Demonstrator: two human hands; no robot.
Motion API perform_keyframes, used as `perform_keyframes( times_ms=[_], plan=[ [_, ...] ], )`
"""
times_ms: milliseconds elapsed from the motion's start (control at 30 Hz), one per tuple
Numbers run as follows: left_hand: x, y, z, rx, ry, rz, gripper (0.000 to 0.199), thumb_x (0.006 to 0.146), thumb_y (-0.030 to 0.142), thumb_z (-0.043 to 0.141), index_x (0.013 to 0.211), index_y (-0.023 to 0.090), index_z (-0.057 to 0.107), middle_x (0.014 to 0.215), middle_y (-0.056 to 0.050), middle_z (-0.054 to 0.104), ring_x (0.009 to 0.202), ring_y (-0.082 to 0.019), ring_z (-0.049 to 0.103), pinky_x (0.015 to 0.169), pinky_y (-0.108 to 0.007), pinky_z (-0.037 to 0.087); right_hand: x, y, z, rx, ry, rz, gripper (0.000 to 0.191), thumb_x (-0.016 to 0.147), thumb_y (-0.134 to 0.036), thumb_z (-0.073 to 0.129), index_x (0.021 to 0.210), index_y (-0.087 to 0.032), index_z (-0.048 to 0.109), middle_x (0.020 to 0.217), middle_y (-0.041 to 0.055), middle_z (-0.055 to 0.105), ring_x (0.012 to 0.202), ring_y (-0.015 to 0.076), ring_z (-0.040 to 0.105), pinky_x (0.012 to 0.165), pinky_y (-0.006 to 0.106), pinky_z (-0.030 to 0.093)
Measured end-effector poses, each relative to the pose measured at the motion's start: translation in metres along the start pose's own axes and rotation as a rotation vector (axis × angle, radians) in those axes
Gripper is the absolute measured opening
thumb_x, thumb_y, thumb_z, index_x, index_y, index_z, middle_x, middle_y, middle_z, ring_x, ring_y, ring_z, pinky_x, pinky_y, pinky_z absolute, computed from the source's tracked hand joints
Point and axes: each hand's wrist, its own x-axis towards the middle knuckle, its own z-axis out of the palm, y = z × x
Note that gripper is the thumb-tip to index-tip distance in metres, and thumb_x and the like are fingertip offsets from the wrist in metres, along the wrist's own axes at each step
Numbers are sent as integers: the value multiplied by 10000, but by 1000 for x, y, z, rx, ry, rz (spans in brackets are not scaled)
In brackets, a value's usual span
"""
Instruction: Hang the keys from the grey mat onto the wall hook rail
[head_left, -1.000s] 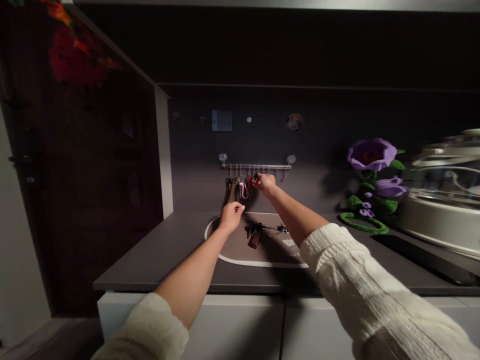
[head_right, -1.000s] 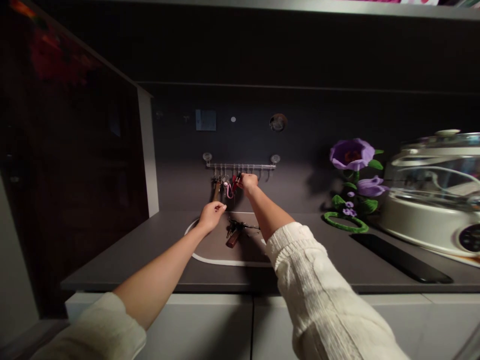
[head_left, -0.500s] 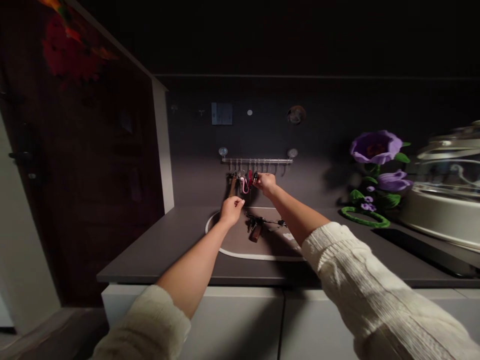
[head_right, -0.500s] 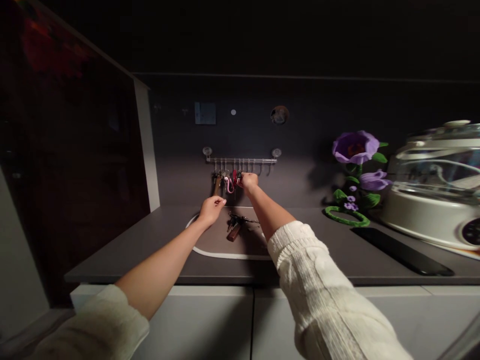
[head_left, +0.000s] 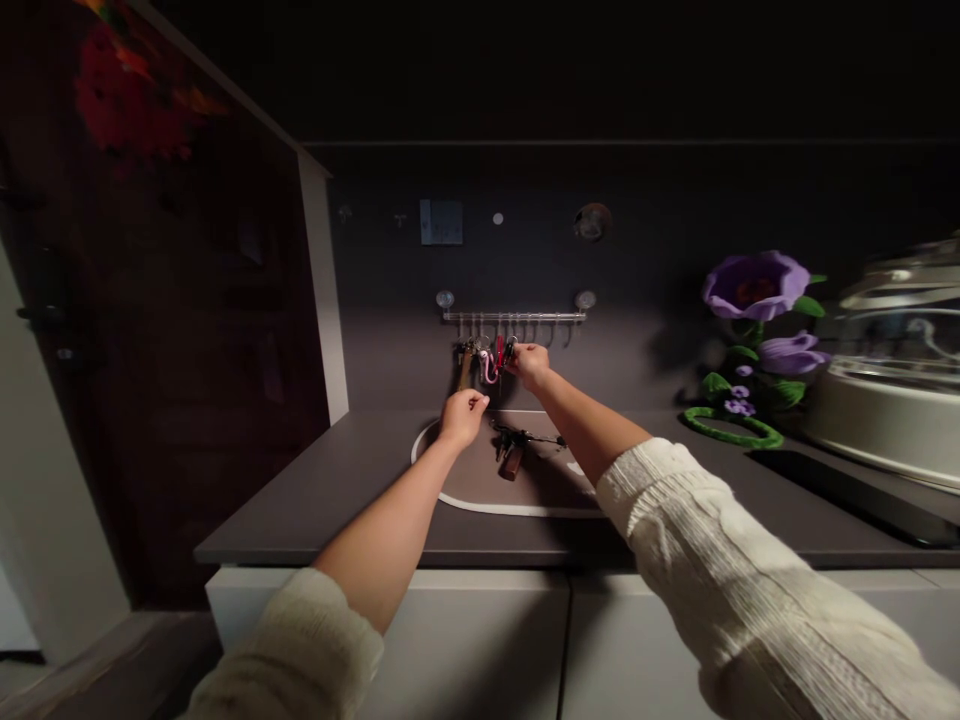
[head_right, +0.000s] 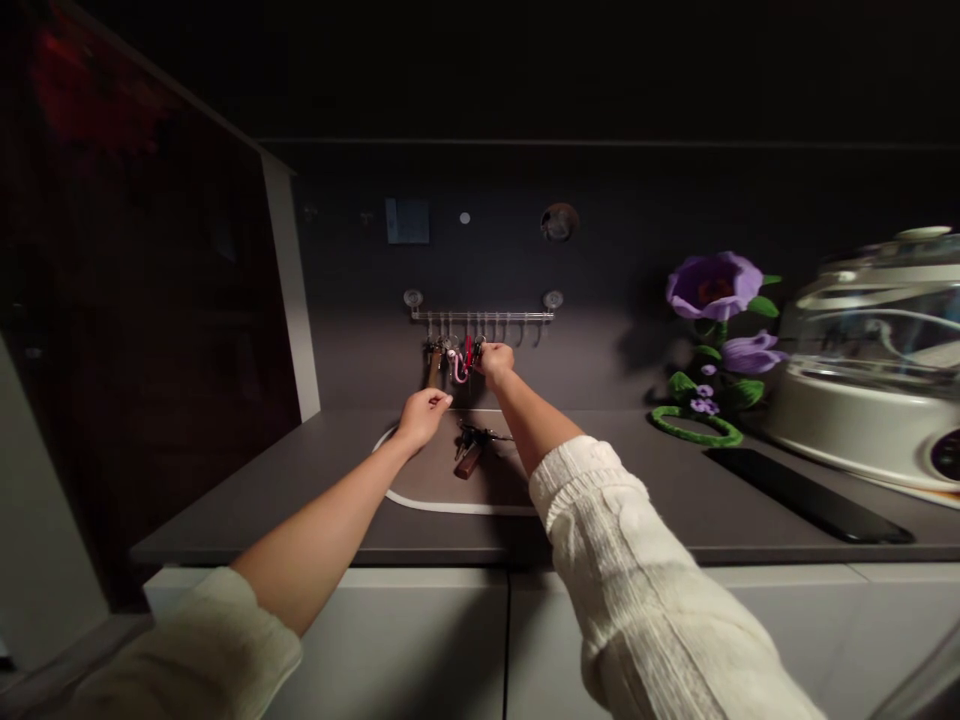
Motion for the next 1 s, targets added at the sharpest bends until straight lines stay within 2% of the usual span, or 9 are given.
perform_keyframes(
  times_ms=[267, 533, 1000],
  plan=[
    [1, -1, -1, -36, 13, -15, 147, 730, 222, 525, 686, 126, 627, 653, -33, 627, 608, -119, 544, 608, -225, 407, -23, -6, -8, 101, -33, 83, 152, 772, -78, 446, 641, -146, 482, 500, -21, 532, 450, 68, 517, 529, 223, 493],
    [-1, 1, -2, -102, -3, -36, 137, 719, 226, 542, 698, 125, 631, 670, -36, 633, 624, -122, 552, 623, -230, 415, -39, -7, -16, 124, -100, 74, 178, 728, -15, 449, 593, -130, 473, 485, -29, 498, 437, 50, 496, 543, 201, 478],
    [-7, 7, -2, -143, -103, -40, 99, 686, 210, 575, 686, 129, 632, 625, -14, 617, 589, -110, 535, 605, -227, 409, -77, -2, -37, 153, -206, 165, 117, 769, -61, 473, 683, -135, 501, 598, -1, 565, 491, 64, 538, 578, 224, 481]
  ],
)
